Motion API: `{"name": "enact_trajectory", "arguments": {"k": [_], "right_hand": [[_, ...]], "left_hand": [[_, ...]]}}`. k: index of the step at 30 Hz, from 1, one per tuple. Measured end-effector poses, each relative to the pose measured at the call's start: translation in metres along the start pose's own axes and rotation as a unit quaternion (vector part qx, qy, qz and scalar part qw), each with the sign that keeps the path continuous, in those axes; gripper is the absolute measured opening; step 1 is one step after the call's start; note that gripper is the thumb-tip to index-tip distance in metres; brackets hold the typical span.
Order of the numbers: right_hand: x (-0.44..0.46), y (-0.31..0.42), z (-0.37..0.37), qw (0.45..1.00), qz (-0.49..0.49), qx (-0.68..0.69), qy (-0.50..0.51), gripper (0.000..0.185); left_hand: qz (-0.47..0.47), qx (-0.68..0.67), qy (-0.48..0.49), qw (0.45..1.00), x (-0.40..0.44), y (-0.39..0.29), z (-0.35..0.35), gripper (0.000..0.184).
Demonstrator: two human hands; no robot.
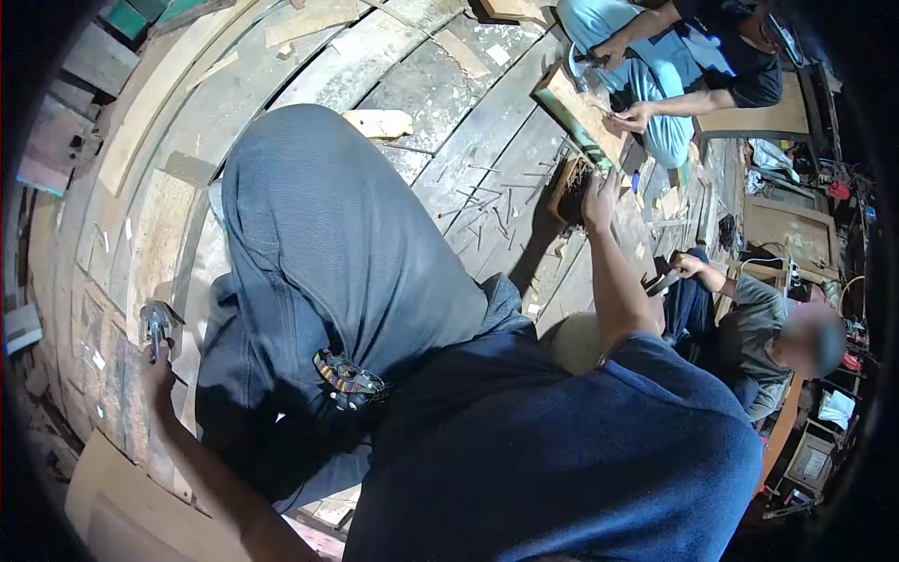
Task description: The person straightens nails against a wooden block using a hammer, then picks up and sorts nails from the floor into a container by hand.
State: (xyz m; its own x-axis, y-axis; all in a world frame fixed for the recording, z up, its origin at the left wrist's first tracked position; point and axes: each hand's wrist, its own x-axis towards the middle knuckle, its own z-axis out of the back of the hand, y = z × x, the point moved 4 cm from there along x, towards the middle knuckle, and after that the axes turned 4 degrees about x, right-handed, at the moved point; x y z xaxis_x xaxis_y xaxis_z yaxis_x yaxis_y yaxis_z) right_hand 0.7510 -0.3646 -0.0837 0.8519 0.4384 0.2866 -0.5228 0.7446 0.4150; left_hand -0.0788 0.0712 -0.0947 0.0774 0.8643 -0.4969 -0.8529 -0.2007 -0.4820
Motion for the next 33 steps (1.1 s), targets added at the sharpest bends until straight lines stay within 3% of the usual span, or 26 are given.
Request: {"name": "enact_trajectory", "arguments": {"k": [2, 4, 6, 7, 8, 10, 12, 16, 19, 22, 23, 26, 28, 33], "right_hand": [[-0.004, 0.022, 0.018, 0.996, 0.061, -0.031, -0.049, 0.056], [-0.012, 0.023, 0.025, 0.994, 0.032, -0.069, -0.078, 0.054], [-0.019, -0.003, 0.021, 0.989, -0.033, -0.020, -0.144, 0.054], [-0.023, -0.010, 0.012, 0.992, -0.039, 0.004, -0.118, 0.057], [-0.025, -0.052, -0.011, 0.996, -0.085, 0.015, 0.008, 0.064], [-0.038, 0.004, -0.008, 0.990, -0.096, -0.080, 0.068, 0.067], [-0.040, -0.002, -0.021, 0.993, -0.085, -0.074, 0.044, 0.071], [-0.037, -0.010, -0.023, 0.990, -0.094, -0.094, 0.039, 0.073], [-0.032, -0.022, -0.018, 0.985, -0.127, -0.037, 0.113, 0.073], [-0.031, -0.030, 0.017, 1.000, -0.012, 0.006, -0.006, 0.063], [-0.037, -0.022, 0.024, 1.000, -0.008, 0.008, -0.005, 0.063], [-0.066, 0.023, 0.051, 0.987, 0.114, -0.058, 0.097, 0.064], [-0.083, 0.031, 0.050, 0.943, 0.195, -0.171, 0.208, 0.066], [-0.098, 0.034, 0.039, 0.937, 0.215, -0.181, 0.209, 0.061]], "left_hand": [[0.003, 0.005, -0.002, 1.000, 0.006, 0.008, 0.000, 0.026], [0.037, -0.025, 0.009, 0.999, -0.014, -0.022, -0.001, 0.026], [0.067, -0.056, 0.017, 0.996, -0.018, -0.030, 0.000, 0.026], [0.063, -0.060, 0.022, 0.996, -0.017, -0.025, -0.001, 0.029], [0.060, -0.065, 0.027, 0.996, -0.016, -0.022, -0.002, 0.031], [0.053, -0.060, 0.038, 0.996, -0.022, -0.034, -0.003, 0.030], [0.056, -0.028, 0.006, 0.998, -0.023, -0.036, -0.002, 0.028], [0.037, -0.057, 0.034, 0.997, -0.025, -0.042, -0.003, 0.029], [0.032, -0.047, 0.041, 0.998, -0.021, -0.040, -0.003, 0.029], [0.020, -0.037, 0.031, 0.999, -0.025, -0.043, -0.003, 0.030], [0.025, -0.035, 0.029, 0.999, -0.025, -0.043, -0.002, 0.029], [0.043, -0.030, 0.024, 0.998, -0.023, -0.039, -0.001, 0.028], [0.048, -0.039, 0.014, 0.998, -0.026, -0.041, -0.002, 0.028], [0.038, -0.019, 0.021, 0.999, -0.029, -0.049, 0.000, 0.028]]}}
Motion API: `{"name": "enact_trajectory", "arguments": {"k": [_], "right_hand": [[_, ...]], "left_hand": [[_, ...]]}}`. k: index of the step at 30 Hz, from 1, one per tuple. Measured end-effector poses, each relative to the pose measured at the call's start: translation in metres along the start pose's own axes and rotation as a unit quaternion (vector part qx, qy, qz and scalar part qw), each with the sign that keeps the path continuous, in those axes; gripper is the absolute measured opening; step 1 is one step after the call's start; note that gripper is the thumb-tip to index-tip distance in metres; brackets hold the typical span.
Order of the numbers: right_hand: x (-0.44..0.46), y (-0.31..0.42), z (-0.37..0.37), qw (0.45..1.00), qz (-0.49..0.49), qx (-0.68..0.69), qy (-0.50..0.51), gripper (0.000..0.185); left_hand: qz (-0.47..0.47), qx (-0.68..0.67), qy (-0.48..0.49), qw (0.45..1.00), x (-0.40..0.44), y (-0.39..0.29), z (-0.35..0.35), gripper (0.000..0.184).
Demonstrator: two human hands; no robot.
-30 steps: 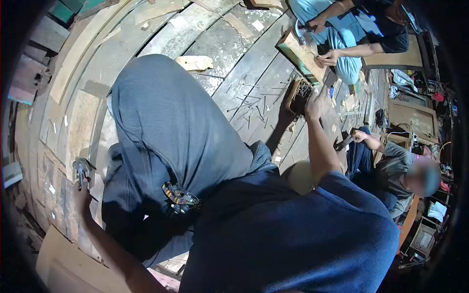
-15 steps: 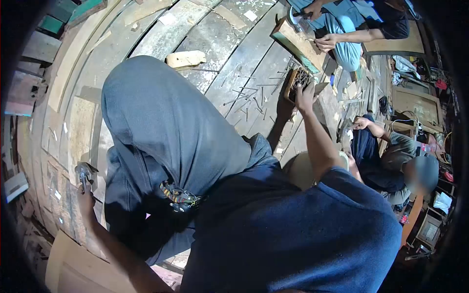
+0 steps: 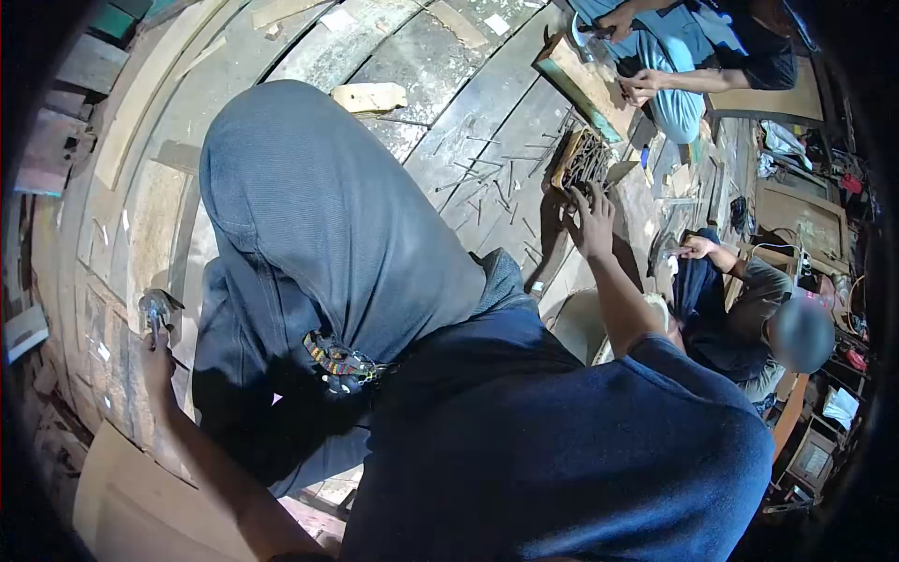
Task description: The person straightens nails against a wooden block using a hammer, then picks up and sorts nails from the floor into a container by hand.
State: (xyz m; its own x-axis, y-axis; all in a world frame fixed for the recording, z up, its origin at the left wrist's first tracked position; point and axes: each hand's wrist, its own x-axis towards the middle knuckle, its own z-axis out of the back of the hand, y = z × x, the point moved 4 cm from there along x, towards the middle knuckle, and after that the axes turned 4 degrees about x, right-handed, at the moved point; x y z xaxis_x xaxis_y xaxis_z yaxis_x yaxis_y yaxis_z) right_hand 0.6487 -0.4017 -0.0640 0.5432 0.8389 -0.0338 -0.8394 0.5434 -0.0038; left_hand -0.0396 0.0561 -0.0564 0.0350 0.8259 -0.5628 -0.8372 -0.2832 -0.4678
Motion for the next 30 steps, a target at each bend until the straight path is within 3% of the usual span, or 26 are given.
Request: {"name": "enact_trajectory", "arguments": {"k": [3, 5, 10, 18, 25, 30], "right_hand": [[0.008, -0.006, 0.001, 0.999, 0.021, -0.034, -0.014, 0.053], [0.011, -0.010, 0.001, 0.998, 0.029, -0.044, 0.030, 0.046], [0.021, -0.015, 0.001, 0.999, 0.023, -0.017, -0.044, 0.036], [0.022, -0.005, 0.007, 1.000, 0.009, 0.008, -0.021, 0.043], [0.022, -0.011, 0.004, 0.999, 0.026, 0.007, -0.034, 0.033], [0.036, -0.003, 0.016, 0.999, 0.004, 0.026, -0.021, 0.037]], "left_hand": [[0.000, 0.018, -0.026, 0.999, 0.004, 0.009, 0.002, 0.028], [-0.005, 0.028, -0.024, 0.999, 0.004, 0.009, 0.002, 0.029], [0.025, 0.026, -0.021, 0.999, 0.004, 0.011, 0.001, 0.029], [-0.005, 0.012, -0.006, 1.000, 0.003, 0.010, 0.001, 0.030], [0.007, 0.002, -0.010, 1.000, 0.006, 0.012, 0.000, 0.028], [0.009, 0.005, -0.003, 1.000, 0.009, 0.018, 0.000, 0.028]]}}
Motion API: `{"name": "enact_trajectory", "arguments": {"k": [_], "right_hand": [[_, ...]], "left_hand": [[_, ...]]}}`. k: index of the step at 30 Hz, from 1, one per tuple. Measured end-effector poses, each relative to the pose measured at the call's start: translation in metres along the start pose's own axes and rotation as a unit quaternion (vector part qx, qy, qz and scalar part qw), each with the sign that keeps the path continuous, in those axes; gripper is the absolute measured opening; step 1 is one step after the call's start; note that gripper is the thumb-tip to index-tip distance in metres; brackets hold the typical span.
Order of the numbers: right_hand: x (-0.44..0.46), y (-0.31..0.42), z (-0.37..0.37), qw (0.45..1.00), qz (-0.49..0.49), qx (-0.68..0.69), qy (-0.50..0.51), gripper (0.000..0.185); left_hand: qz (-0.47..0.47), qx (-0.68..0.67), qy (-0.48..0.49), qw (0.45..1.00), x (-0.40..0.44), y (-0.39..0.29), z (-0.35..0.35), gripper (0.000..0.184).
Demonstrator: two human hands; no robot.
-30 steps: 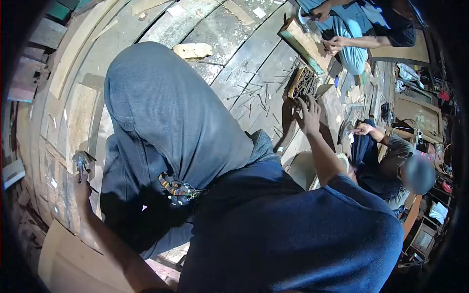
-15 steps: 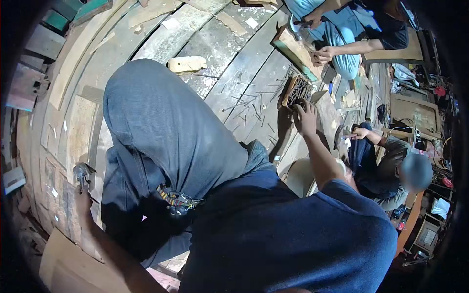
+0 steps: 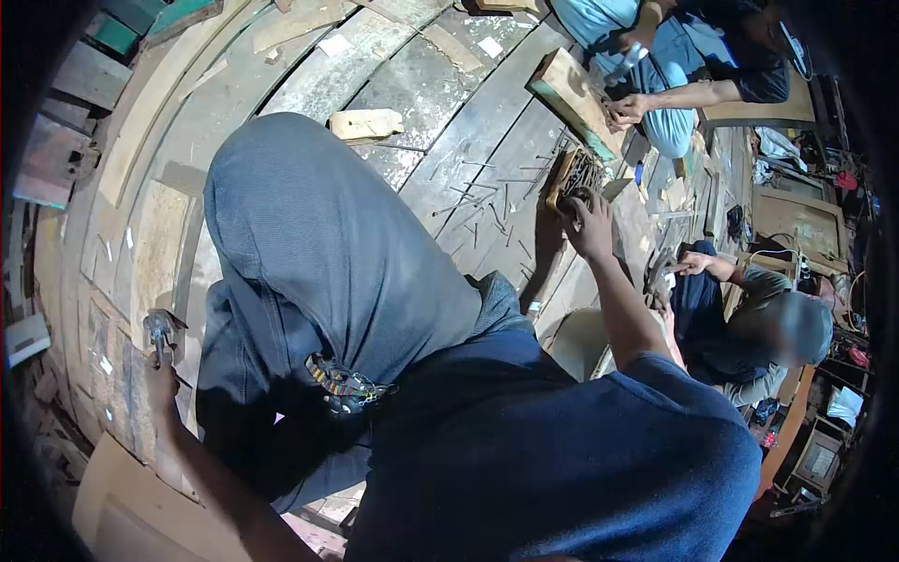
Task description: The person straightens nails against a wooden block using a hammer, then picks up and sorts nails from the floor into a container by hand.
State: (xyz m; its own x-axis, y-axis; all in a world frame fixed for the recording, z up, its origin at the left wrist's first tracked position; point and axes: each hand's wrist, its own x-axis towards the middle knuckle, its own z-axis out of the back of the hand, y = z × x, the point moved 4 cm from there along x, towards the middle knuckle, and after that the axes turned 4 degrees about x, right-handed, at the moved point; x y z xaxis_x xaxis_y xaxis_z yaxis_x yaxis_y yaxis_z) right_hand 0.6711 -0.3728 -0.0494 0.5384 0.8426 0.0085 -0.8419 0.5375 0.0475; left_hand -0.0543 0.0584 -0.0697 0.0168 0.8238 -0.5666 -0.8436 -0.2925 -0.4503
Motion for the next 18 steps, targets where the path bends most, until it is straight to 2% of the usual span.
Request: {"name": "enact_trajectory", "arguments": {"k": [5, 8, 13, 17, 18], "right_hand": [[0.032, 0.018, 0.002, 0.998, 0.029, 0.003, -0.050, 0.044], [0.035, 0.011, -0.016, 0.997, 0.047, -0.061, 0.029, 0.042], [0.024, 0.002, -0.015, 0.998, 0.053, -0.037, 0.019, 0.037], [0.027, 0.001, -0.013, 0.996, 0.067, -0.060, -0.012, 0.042], [0.029, 0.000, -0.014, 0.996, 0.055, -0.075, 0.012, 0.043]], "left_hand": [[-0.018, 0.002, -0.007, 1.000, 0.000, -0.002, -0.001, 0.029], [-0.013, -0.009, 0.000, 1.000, -0.005, -0.008, -0.002, 0.030], [-0.015, -0.039, 0.007, 0.999, -0.001, 0.002, -0.001, 0.029], [0.008, -0.045, 0.015, 0.999, 0.006, 0.010, 0.000, 0.027], [0.009, -0.042, 0.012, 0.999, 0.007, 0.012, -0.001, 0.028]]}}
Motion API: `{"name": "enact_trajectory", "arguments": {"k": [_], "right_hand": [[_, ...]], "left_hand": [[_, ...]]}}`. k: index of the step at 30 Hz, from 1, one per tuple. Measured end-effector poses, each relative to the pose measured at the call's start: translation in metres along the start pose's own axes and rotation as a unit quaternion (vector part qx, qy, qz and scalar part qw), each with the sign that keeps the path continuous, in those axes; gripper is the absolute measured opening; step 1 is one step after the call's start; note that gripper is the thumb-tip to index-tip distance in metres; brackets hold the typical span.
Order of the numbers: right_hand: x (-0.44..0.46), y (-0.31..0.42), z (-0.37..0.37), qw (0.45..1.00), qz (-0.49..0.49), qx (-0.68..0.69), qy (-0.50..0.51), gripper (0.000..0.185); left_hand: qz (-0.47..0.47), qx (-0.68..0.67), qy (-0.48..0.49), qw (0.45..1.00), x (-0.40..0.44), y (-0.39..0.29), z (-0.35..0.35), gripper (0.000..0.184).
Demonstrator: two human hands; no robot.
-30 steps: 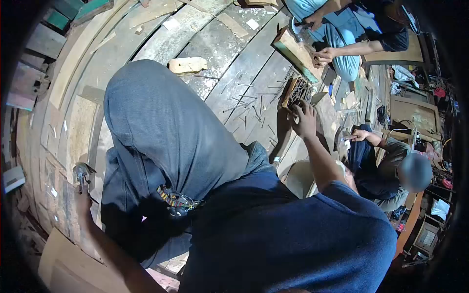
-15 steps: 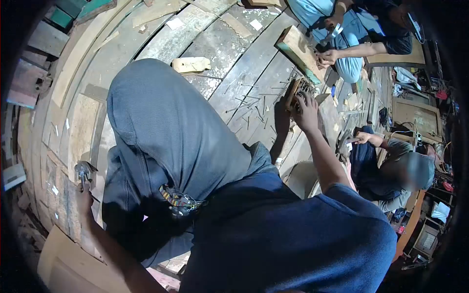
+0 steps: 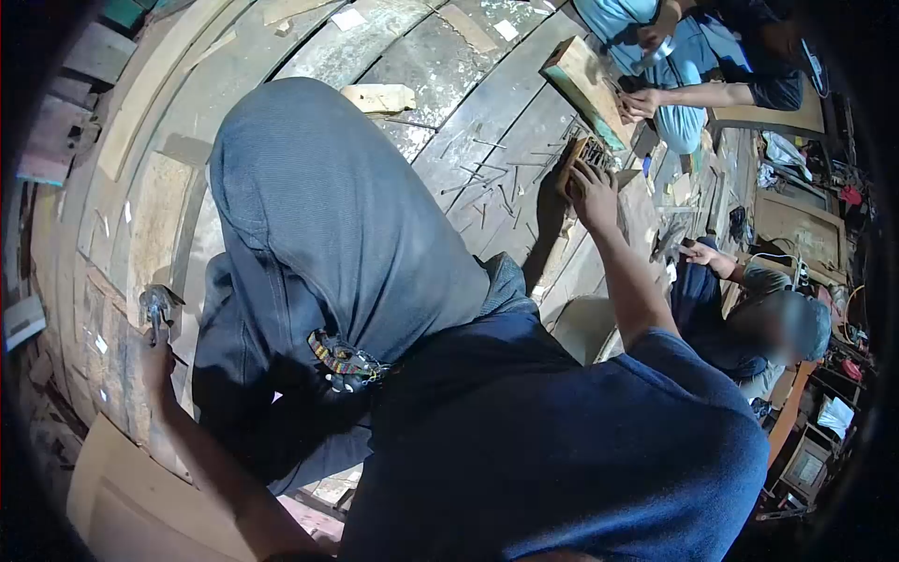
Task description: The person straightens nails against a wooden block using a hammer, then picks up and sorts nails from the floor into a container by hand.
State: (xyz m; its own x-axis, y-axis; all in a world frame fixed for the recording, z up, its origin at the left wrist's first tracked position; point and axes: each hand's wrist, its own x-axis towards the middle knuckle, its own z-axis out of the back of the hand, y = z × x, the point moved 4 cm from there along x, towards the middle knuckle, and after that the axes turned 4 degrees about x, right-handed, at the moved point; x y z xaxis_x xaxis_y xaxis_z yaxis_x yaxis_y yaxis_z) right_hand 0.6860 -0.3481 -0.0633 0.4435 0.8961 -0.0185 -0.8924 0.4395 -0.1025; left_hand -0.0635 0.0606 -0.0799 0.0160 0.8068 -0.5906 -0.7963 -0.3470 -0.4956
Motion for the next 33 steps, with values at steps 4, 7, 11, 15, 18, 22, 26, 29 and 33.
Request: {"name": "enact_trajectory", "arguments": {"k": [4, 7, 11, 15, 18, 22, 26, 29, 33], "right_hand": [[0.020, 0.020, 0.011, 1.000, -0.025, -0.018, -0.006, 0.033], [0.037, 0.025, -0.001, 0.999, 0.016, 0.045, 0.000, 0.036], [0.060, 0.024, -0.032, 0.989, 0.023, -0.069, 0.127, 0.043], [0.063, 0.025, -0.044, 0.991, 0.012, -0.042, 0.129, 0.051], [0.056, 0.035, -0.038, 0.988, 0.016, -0.020, 0.149, 0.043], [0.051, 0.038, -0.033, 0.986, 0.070, 0.065, 0.138, 0.030], [0.063, 0.023, -0.051, 0.973, 0.089, 0.066, 0.200, 0.031], [0.072, 0.026, -0.041, 0.960, 0.038, 0.146, 0.235, 0.027], [0.069, 0.058, -0.013, 0.961, 0.068, 0.178, 0.199, 0.026]], "left_hand": [[0.006, 0.010, -0.015, 1.000, 0.000, 0.004, 0.002, 0.029], [-0.011, 0.019, -0.009, 1.000, 0.003, 0.003, 0.000, 0.031], [-0.018, 0.047, -0.007, 0.999, 0.006, 0.007, 0.001, 0.030], [-0.046, 0.049, -0.045, 0.997, 0.007, 0.009, 0.005, 0.032], [0.001, 0.009, 0.024, 1.000, -0.004, -0.005, -0.001, 0.032], [-0.008, 0.014, 0.008, 1.000, -0.002, -0.002, -0.001, 0.030], [0.008, 0.010, 0.015, 1.000, -0.006, -0.008, -0.002, 0.028], [0.009, -0.019, 0.016, 1.000, -0.008, -0.010, -0.003, 0.026], [-0.014, -0.004, 0.011, 1.000, 0.001, -0.002, -0.003, 0.023]]}}
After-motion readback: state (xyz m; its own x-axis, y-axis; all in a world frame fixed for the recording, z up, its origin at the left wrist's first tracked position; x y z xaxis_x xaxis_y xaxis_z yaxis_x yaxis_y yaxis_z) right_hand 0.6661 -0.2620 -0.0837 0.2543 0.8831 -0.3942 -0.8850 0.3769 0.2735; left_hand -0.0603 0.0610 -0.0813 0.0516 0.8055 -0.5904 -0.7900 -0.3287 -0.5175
